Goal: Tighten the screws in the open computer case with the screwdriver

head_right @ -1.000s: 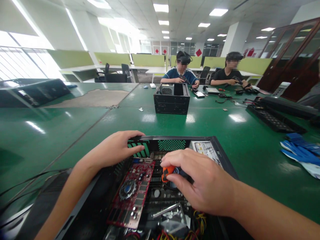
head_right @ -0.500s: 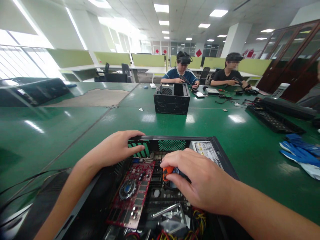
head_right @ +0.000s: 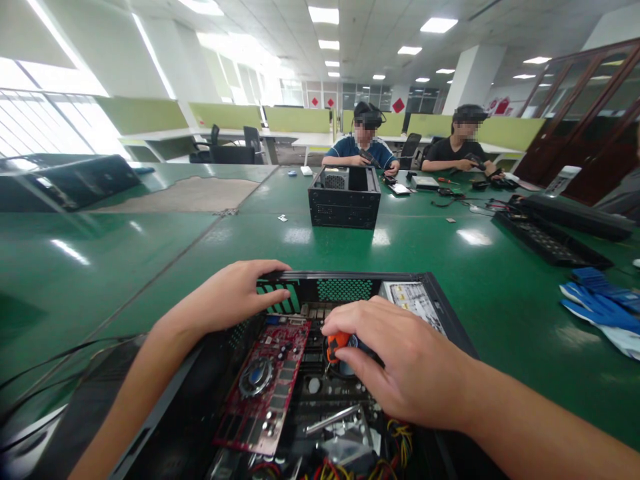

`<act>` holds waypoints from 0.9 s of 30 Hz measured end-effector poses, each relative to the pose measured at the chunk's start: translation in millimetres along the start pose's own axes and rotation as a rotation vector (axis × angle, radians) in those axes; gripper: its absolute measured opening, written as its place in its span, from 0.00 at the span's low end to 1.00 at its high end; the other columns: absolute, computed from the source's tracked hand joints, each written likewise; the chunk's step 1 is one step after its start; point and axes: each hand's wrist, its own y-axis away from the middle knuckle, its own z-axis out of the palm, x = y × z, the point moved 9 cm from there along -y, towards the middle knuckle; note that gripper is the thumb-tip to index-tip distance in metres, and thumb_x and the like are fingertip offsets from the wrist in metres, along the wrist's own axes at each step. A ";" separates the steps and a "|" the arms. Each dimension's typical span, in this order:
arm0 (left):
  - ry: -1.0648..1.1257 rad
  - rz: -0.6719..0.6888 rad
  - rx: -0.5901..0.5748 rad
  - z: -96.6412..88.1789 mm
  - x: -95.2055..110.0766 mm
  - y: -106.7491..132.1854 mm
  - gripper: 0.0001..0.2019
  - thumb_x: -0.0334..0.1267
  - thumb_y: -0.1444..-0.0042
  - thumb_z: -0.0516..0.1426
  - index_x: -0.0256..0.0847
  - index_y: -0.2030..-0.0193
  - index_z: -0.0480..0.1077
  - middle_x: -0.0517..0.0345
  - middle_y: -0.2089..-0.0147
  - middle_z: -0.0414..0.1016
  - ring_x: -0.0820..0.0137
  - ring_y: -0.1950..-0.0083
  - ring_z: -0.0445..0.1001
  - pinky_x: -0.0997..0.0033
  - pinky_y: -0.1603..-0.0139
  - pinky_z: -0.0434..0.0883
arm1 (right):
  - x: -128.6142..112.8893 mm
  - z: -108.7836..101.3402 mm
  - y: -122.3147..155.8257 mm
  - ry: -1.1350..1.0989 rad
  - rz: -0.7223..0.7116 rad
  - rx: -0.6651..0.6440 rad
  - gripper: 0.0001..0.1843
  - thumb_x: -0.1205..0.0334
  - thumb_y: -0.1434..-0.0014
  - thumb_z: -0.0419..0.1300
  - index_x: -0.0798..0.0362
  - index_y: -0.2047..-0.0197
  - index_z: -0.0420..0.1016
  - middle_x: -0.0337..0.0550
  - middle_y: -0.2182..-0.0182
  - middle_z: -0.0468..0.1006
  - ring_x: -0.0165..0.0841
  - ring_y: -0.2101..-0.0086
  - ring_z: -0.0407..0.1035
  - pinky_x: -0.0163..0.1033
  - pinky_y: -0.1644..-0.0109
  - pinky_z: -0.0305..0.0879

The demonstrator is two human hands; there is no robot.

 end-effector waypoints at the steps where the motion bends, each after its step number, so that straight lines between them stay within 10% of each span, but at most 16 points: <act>1: 0.001 0.001 -0.001 0.0 0.2 -0.1 0.22 0.50 0.36 0.61 0.43 0.41 0.83 0.48 0.41 0.88 0.52 0.44 0.86 0.54 0.39 0.78 | 0.4 0.0 -0.4 0.005 0.003 0.001 0.13 0.70 0.24 0.59 0.49 0.39 0.72 0.48 0.48 0.89 0.37 0.46 0.84 0.42 0.41 0.80; 12: -0.018 0.001 0.006 -1.1 1.2 0.3 0.21 0.49 0.35 0.62 0.44 0.41 0.83 0.49 0.40 0.88 0.53 0.43 0.86 0.58 0.40 0.78 | 5.1 -4.7 -4.5 0.071 0.005 0.035 0.09 0.54 0.27 0.71 0.50 0.50 0.82 0.43 0.61 0.88 0.37 0.62 0.84 0.41 0.55 0.79; 20: -0.024 -0.002 0.001 -0.5 2.1 -0.6 0.22 0.50 0.35 0.61 0.44 0.40 0.83 0.49 0.39 0.88 0.52 0.42 0.85 0.58 0.39 0.78 | -2.8 2.0 -2.1 0.018 -0.026 -0.043 0.18 0.72 0.25 0.56 0.50 0.36 0.73 0.49 0.45 0.89 0.36 0.43 0.83 0.41 0.36 0.79; 27: -0.026 -0.010 -0.008 -0.8 2.8 0.2 0.24 0.51 0.35 0.60 0.41 0.39 0.82 0.46 0.39 0.87 0.49 0.40 0.85 0.54 0.38 0.77 | -2.6 -1.0 -4.2 0.024 0.015 -0.019 0.19 0.72 0.27 0.56 0.48 0.37 0.73 0.47 0.45 0.89 0.36 0.47 0.85 0.39 0.42 0.81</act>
